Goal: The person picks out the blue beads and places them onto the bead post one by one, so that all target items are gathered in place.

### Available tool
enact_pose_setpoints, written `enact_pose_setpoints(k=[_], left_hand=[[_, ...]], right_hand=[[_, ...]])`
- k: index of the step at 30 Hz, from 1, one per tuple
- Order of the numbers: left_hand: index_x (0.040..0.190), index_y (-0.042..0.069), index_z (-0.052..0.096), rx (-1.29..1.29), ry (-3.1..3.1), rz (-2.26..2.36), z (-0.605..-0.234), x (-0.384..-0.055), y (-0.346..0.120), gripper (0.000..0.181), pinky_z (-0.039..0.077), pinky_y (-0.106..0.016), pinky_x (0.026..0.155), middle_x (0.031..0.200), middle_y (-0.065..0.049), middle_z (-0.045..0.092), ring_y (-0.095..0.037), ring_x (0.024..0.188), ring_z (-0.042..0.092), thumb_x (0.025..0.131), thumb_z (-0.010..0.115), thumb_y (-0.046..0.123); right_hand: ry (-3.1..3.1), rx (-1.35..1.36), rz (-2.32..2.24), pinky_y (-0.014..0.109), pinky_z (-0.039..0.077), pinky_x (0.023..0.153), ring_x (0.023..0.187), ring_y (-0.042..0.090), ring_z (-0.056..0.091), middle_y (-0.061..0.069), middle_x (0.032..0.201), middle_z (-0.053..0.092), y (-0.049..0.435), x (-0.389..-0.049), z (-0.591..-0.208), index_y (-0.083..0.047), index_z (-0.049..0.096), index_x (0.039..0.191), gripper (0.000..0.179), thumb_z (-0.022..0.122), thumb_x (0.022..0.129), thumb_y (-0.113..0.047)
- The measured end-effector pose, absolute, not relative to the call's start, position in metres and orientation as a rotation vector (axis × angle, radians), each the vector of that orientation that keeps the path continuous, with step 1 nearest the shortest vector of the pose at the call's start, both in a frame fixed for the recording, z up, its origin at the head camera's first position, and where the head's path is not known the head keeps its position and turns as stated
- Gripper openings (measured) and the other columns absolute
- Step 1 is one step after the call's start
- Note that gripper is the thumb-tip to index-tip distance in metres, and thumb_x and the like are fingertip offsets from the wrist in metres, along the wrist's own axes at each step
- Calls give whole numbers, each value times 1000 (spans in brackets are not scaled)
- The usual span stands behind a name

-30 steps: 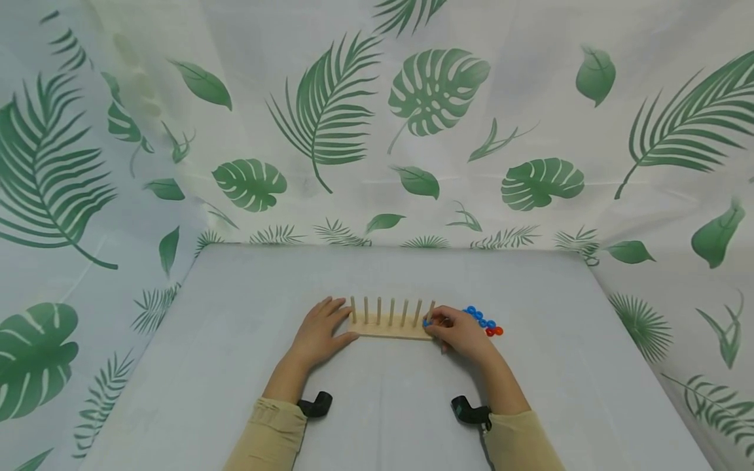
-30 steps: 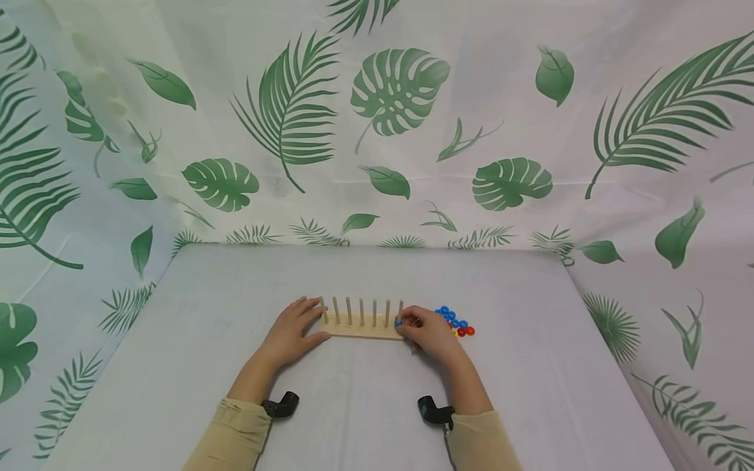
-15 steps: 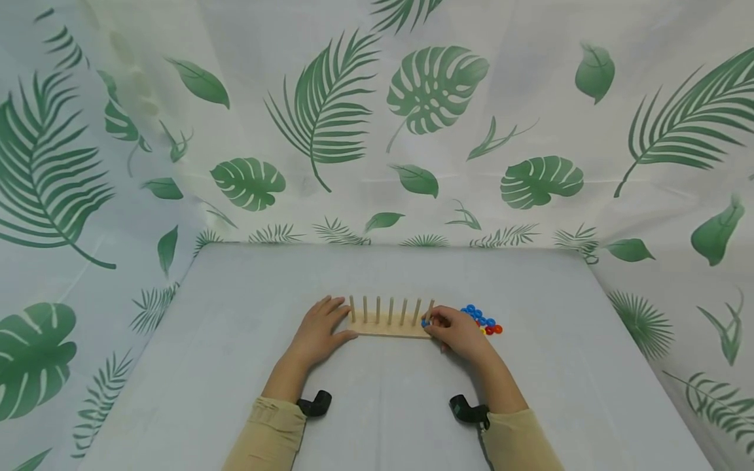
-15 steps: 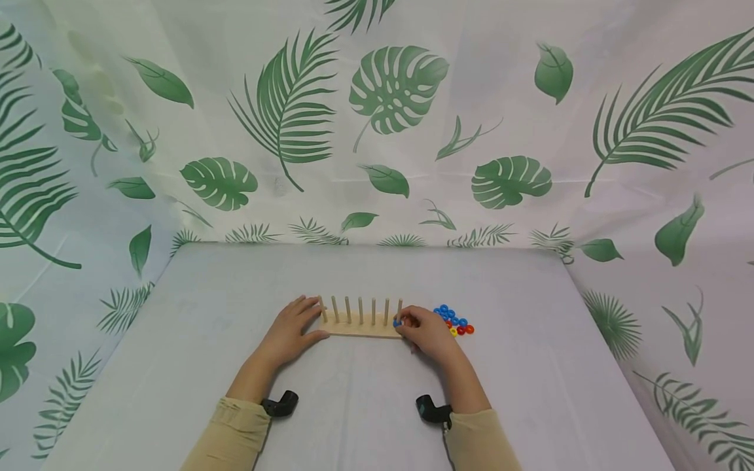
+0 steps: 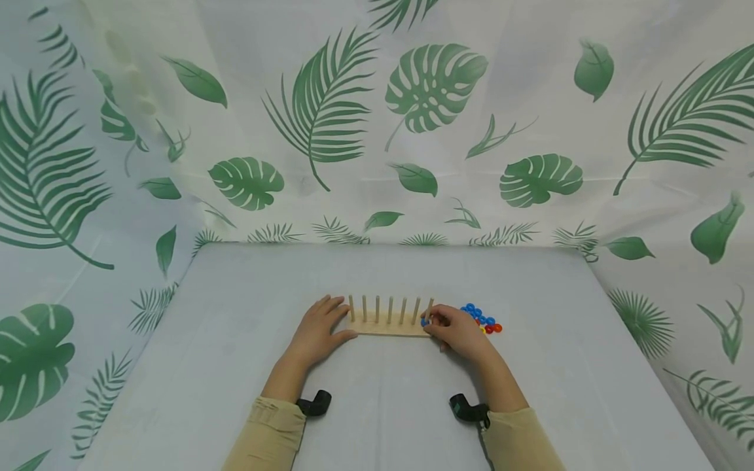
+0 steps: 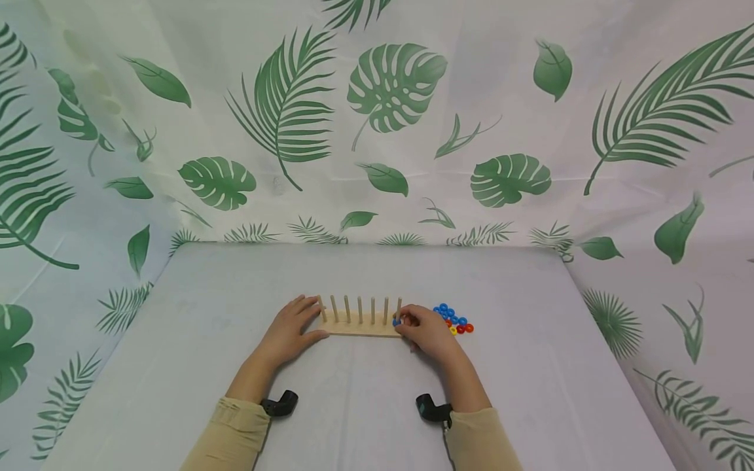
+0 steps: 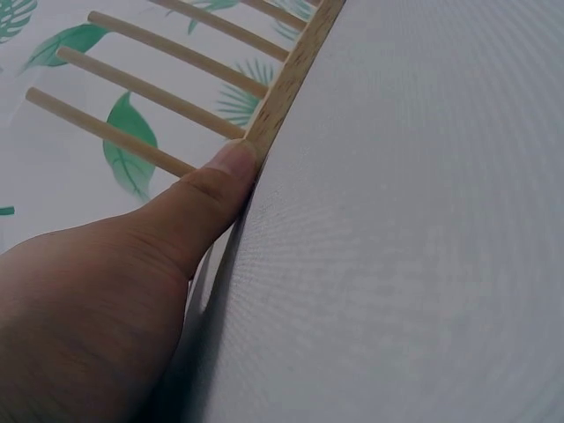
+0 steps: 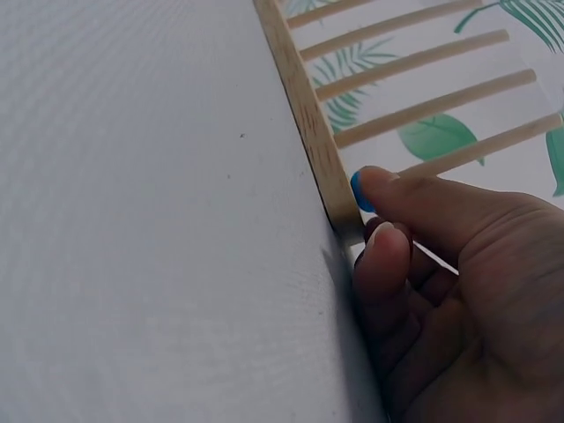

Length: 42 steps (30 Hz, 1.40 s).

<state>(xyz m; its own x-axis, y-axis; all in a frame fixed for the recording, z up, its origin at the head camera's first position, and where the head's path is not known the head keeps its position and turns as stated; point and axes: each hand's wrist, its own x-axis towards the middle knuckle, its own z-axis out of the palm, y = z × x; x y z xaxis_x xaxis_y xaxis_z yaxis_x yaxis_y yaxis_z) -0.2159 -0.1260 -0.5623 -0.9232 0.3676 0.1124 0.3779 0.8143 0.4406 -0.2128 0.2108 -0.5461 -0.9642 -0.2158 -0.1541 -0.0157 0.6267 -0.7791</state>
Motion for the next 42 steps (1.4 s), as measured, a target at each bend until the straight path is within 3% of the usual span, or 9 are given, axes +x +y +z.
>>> enact_pose_setpoints(k=[15, 25, 29, 34, 42], left_hand=[[142, 15, 55, -616, -2954, -713, -564, -217, -123, 66, 25, -52, 123, 154, -6, 45, -33, 149, 30, 89, 65, 54], [142, 14, 55, -624, -2956, -699, -563, -217, -125, 66, 25, -52, 123, 154, -6, 45, -33, 148, 31, 90, 65, 54], [142, 15, 54, -624, -2955, -692, -564, -218, -126, 67, 25, -51, 123, 154, -6, 44, -33, 148, 31, 90, 65, 55], [142, 15, 54, -628, -2951, -691, -566, -218, -126, 67, 24, -51, 123, 154, -5, 44, -32, 149, 30, 90, 64, 56], [141, 15, 55, -620, -2943, -713, -565, -217, -126, 67, 24, -51, 123, 154, -6, 45, -33, 148, 31, 89, 67, 54]], right_hand=[[2510, -127, -1364, 33, 56, 61, 59, 22, 64, 7, 83, 64, 228, -212, -537, -19, 64, 120, 33, 71, 92, -34], [2564, -130, -1448, 39, 52, 57, 62, 24, 56, 15, 78, 59, 263, -205, -504, -11, 64, 125, 39, 64, 97, -38], [2628, -103, -1375, 37, 52, 61, 74, 26, 56, 18, 91, 63, 282, -203, -492, -13, 64, 126, 42, 62, 97, -43], [2696, -73, -1248, 38, 53, 77, 95, 28, 57, 14, 114, 65, 307, -202, -485, -14, 62, 129, 48, 58, 97, -50], [2716, -21, -1107, 32, 51, 82, 102, 27, 57, 12, 125, 62, 341, -211, -497, -14, 62, 129, 48, 57, 98, -50]])
